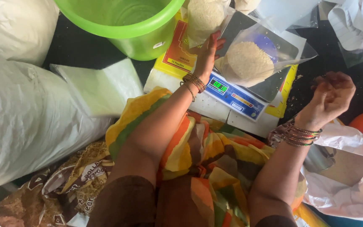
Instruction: The person scoops grains from a large sack into a plastic bag placed on a digital scale, adjusts the amount to reach a target weight, and sets the filled bag aside. The process is repeated for multiple bags.
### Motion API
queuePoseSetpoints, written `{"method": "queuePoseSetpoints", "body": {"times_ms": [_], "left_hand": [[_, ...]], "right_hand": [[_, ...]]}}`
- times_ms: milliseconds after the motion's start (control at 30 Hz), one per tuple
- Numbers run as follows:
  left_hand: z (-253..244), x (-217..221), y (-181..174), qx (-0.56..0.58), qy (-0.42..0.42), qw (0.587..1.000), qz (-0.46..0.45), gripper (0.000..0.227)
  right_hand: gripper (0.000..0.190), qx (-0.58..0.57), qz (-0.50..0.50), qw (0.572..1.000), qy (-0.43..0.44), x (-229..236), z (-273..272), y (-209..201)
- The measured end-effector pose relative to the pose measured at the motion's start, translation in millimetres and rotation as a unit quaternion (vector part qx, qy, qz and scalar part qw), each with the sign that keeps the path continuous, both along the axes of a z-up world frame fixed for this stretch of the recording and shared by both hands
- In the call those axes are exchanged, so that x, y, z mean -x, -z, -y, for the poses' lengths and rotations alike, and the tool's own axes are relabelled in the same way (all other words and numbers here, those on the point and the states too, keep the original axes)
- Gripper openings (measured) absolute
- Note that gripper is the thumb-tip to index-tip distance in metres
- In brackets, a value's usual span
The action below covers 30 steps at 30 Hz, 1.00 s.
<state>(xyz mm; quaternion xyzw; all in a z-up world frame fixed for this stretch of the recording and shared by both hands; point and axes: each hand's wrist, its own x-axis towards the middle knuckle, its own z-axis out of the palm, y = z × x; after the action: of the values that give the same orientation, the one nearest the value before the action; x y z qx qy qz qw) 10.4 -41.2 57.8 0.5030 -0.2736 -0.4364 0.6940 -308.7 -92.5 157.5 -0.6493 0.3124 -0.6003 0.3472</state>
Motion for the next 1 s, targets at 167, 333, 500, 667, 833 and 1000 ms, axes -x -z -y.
{"method": "queuePoseSetpoints", "body": {"times_ms": [167,333,500,667,833,1000], "left_hand": [[-2,4,9,-0.031,0.013,0.999,0.0,0.093],[8,4,23,-0.069,0.018,0.997,-0.031,0.088],[22,20,45,-0.072,-0.018,0.997,-0.019,0.083],[9,38,47,-0.11,0.013,0.993,-0.04,0.09],[2,34,32,-0.179,0.088,0.963,-0.18,0.096],[3,30,22,-0.126,0.115,0.96,-0.221,0.097]], "right_hand": [[0.018,0.023,-0.019,0.999,0.02,-5,-20,-22],[0.014,0.038,-0.08,0.995,0.046,-36,-51,-62],[0.022,0.159,-0.283,0.942,0.079,-72,-52,-102],[0.016,0.182,-0.499,0.842,-0.101,-120,20,-108],[0.051,-0.063,-0.741,0.631,-0.221,-166,92,-50],[0.088,0.022,-0.805,0.515,-0.295,-182,112,27]]}}
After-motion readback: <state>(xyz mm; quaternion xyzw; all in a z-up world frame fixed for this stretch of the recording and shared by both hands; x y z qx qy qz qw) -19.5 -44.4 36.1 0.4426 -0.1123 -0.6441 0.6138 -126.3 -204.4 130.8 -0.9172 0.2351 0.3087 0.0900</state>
